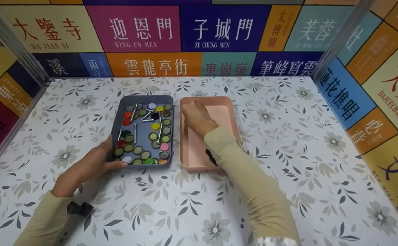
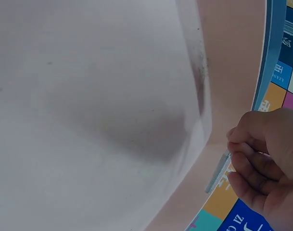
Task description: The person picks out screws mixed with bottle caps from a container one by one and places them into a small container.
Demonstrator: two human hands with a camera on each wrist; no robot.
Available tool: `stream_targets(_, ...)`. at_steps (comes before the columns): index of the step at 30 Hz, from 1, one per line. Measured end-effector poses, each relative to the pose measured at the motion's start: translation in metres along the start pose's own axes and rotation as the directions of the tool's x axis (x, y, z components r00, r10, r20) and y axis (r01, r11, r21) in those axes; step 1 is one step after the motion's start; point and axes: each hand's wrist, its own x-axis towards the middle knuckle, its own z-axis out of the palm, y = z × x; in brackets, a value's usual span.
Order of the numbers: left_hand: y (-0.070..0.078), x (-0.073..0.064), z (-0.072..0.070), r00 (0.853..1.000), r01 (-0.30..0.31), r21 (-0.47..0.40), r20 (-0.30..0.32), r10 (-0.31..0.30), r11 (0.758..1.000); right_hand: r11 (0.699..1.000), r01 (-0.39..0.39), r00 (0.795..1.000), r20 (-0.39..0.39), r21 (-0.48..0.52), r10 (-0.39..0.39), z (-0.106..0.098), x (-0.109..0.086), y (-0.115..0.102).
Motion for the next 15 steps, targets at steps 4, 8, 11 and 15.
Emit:
stream_targets(4, 0.0004, 0.0005, 0.0004, 1.000, 0.004, -0.012, 0.007, -0.004, 1.000, 0.999, -0.039, 0.999, 0.009, 0.024, 0.038, 0.0017, 0.0020, 0.0005)
stream_targets(8, 0.0007, 0.0004, 0.0005, 1.000, 0.010, -0.007, 0.010, -0.010, 1.000, 0.999, -0.039, 0.999, 0.001, -0.009, 0.039, 0.0057, 0.0032, 0.0049)
stream_targets(11, 0.0007, 0.0003, 0.0002, 1.000, 0.008, -0.003, 0.008, -0.008, 1.000, 0.998, -0.049, 0.999, 0.002, -0.038, 0.049, 0.0077, 0.0038, 0.0081)
stream_targets(15, 0.0004, -0.0004, 0.0000, 1.000, 0.006, 0.005, 0.000, -0.006, 1.000, 0.996, -0.084, 0.996, 0.004, -0.036, 0.085, 0.0089, 0.0049, 0.0096)
